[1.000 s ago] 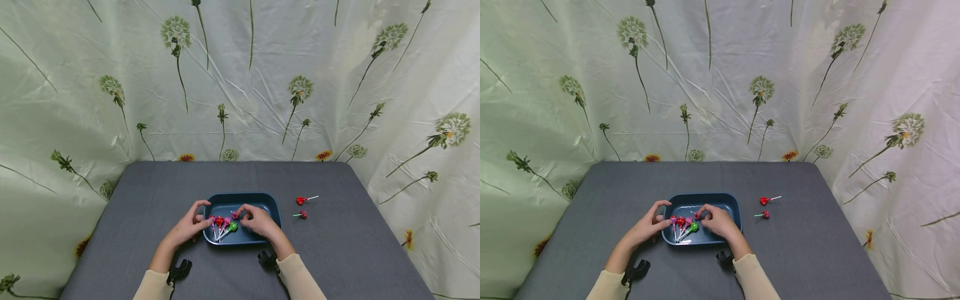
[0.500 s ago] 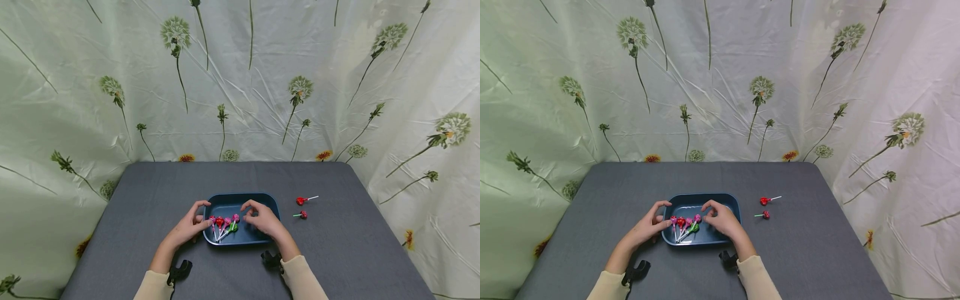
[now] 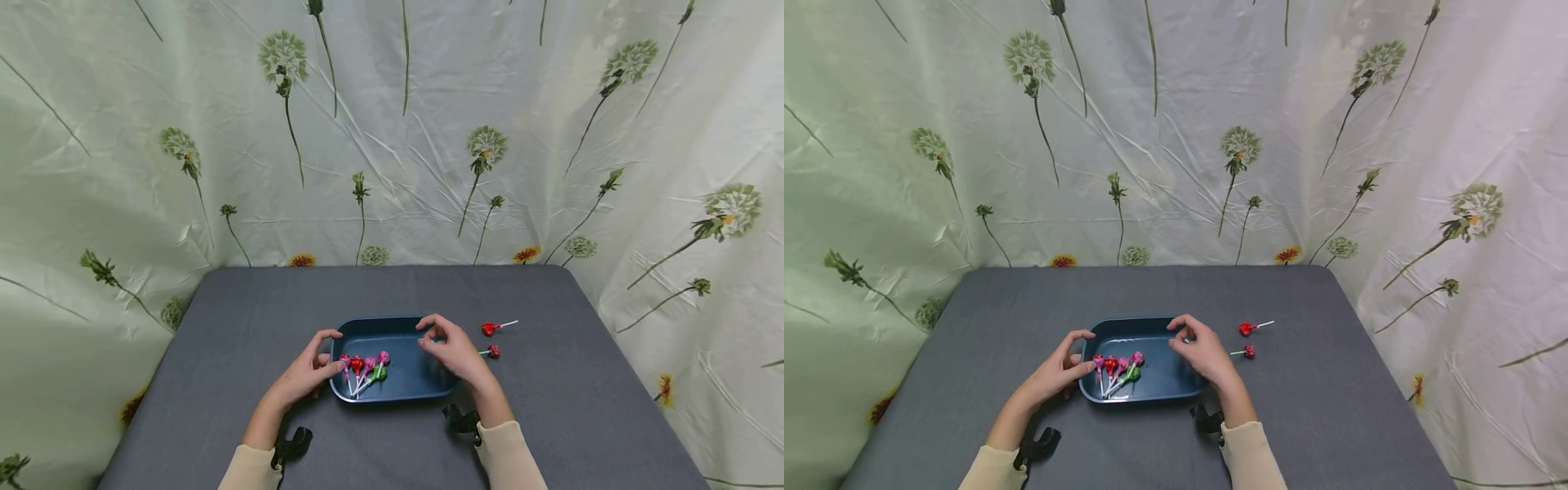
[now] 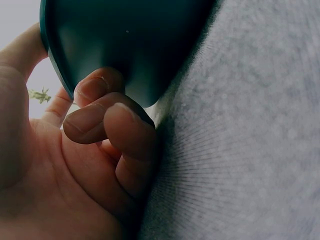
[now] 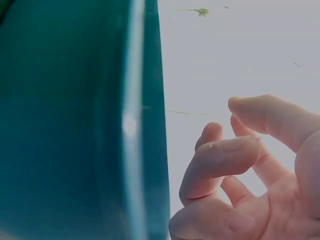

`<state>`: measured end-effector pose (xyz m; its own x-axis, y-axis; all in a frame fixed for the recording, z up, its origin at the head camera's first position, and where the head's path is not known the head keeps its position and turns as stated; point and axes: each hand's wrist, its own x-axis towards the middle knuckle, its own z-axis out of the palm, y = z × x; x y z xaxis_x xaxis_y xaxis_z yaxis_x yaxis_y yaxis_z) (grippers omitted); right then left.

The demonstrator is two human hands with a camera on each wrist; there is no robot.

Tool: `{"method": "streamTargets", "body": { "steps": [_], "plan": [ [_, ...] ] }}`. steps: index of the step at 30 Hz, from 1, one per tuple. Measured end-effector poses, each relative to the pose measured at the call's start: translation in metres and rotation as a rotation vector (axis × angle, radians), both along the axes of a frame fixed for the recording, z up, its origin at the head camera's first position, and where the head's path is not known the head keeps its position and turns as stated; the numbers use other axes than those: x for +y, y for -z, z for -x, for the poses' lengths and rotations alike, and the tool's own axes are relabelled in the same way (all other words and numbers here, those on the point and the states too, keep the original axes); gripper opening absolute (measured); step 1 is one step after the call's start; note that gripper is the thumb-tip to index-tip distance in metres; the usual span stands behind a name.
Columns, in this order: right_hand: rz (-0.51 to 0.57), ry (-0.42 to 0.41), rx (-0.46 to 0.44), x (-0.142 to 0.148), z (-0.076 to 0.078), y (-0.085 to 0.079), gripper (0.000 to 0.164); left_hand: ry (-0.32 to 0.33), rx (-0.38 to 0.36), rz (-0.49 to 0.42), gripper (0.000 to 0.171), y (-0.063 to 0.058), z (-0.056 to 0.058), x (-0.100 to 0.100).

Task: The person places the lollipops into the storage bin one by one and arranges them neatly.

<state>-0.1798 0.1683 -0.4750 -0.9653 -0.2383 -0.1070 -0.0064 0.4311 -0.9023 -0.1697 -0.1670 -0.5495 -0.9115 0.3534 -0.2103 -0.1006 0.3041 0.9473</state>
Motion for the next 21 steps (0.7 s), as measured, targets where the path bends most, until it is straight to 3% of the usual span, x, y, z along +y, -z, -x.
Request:
{"method": "streamTargets", "body": {
  "steps": [8, 21],
  "plan": [
    [0.074, 0.087, -0.037, 0.019, -0.004, -0.009, 0.033, 0.001, -0.002, 0.005, 0.061, -0.002, -0.001, 0.0],
    [0.119, 0.232, -0.046, 0.047, -0.014, -0.001, 0.037, -0.007, -0.008, 0.016, 0.059, 0.0, 0.0, 0.0]
  ]
}}
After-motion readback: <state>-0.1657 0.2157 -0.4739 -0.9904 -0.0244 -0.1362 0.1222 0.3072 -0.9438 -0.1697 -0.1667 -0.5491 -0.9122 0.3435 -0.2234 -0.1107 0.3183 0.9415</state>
